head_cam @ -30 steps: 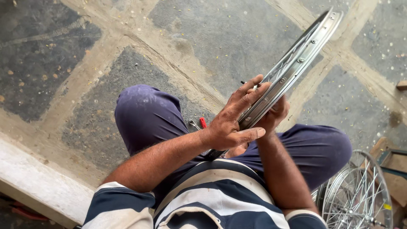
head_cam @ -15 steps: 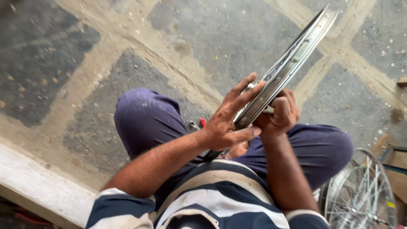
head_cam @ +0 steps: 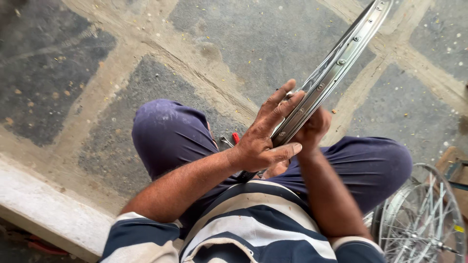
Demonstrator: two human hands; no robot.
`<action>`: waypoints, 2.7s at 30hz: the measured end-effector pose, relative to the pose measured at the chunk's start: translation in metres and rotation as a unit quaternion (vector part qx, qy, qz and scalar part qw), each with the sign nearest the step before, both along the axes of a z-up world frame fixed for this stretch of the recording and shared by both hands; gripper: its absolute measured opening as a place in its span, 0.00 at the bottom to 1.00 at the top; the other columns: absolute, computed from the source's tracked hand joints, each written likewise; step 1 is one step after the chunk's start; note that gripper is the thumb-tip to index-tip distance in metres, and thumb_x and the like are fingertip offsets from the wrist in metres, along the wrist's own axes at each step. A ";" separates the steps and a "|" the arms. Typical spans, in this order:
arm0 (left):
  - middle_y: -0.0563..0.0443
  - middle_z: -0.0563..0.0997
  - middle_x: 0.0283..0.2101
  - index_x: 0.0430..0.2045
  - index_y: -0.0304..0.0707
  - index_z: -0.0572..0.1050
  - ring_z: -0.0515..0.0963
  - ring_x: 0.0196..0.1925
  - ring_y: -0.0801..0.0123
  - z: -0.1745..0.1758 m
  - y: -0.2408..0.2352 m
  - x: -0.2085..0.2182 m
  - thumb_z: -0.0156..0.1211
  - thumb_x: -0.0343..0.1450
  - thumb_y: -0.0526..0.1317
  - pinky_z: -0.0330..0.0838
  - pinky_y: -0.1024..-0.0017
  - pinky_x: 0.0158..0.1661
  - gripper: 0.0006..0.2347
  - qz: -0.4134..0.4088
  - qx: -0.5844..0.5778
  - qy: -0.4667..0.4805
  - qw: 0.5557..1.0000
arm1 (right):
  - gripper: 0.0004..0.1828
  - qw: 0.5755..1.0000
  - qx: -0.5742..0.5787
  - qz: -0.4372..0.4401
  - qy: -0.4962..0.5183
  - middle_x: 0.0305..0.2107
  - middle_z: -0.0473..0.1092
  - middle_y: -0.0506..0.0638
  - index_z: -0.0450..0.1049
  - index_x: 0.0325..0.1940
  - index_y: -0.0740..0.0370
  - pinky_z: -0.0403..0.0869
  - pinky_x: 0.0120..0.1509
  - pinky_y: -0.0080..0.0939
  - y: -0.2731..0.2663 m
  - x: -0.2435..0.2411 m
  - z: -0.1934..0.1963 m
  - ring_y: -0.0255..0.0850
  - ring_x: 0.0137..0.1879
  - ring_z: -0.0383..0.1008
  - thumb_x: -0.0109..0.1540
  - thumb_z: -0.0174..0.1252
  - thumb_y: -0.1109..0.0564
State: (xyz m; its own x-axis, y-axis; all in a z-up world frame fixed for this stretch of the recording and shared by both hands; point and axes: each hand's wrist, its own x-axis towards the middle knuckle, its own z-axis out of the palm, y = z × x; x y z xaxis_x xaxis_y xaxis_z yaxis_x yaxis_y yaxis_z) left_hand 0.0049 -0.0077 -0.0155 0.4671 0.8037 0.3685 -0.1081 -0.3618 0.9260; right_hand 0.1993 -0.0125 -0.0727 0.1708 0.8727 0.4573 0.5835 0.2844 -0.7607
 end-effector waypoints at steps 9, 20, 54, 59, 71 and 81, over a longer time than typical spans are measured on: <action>0.40 0.45 0.80 0.78 0.54 0.52 0.51 0.83 0.47 0.005 0.005 -0.006 0.69 0.72 0.45 0.54 0.46 0.81 0.39 -0.008 -0.020 -0.004 1.000 | 0.20 0.928 -0.282 0.210 0.124 0.40 0.79 0.55 0.73 0.51 0.66 0.84 0.47 0.37 0.031 0.023 0.074 0.39 0.43 0.83 0.58 0.69 0.58; 0.37 0.44 0.80 0.79 0.53 0.51 0.50 0.83 0.47 0.004 0.005 -0.004 0.66 0.73 0.45 0.56 0.48 0.78 0.38 -0.022 -0.019 -0.010 1.000 | 0.12 0.960 -0.034 0.230 0.155 0.42 0.78 0.57 0.75 0.45 0.66 0.79 0.43 0.35 0.004 0.036 0.051 0.36 0.43 0.81 0.63 0.70 0.58; 0.36 0.42 0.83 0.78 0.49 0.51 0.47 0.85 0.43 0.003 -0.001 -0.005 0.66 0.71 0.45 0.49 0.42 0.80 0.39 -0.009 0.019 0.042 0.999 | 0.17 0.793 -0.371 0.375 0.305 0.41 0.81 0.55 0.76 0.53 0.68 0.82 0.52 0.40 0.039 0.066 0.036 0.40 0.45 0.82 0.60 0.61 0.62; 0.37 0.43 0.83 0.78 0.50 0.50 0.47 0.86 0.44 0.009 -0.006 0.000 0.65 0.74 0.45 0.52 0.44 0.80 0.37 -0.028 0.012 0.026 0.999 | 0.16 0.808 -0.339 0.384 0.293 0.42 0.79 0.56 0.78 0.52 0.69 0.79 0.53 0.38 0.034 0.061 0.060 0.38 0.47 0.80 0.60 0.65 0.67; 0.32 0.55 0.79 0.78 0.39 0.49 0.54 0.84 0.43 0.031 0.032 0.013 0.66 0.73 0.49 0.51 0.46 0.79 0.40 -0.049 -0.029 0.037 0.998 | 0.18 0.824 -0.148 0.313 0.448 0.48 0.77 0.51 0.71 0.60 0.62 0.79 0.60 0.40 0.012 0.061 -0.020 0.36 0.55 0.78 0.65 0.59 0.65; 0.30 0.67 0.70 0.77 0.30 0.42 0.65 0.75 0.53 0.056 0.075 0.052 0.57 0.65 0.34 0.65 0.61 0.69 0.42 -0.112 -0.121 -0.007 0.986 | 0.12 0.877 -0.143 0.269 0.373 0.46 0.75 0.54 0.75 0.53 0.67 0.77 0.59 0.43 0.008 0.063 -0.021 0.39 0.53 0.76 0.65 0.60 0.66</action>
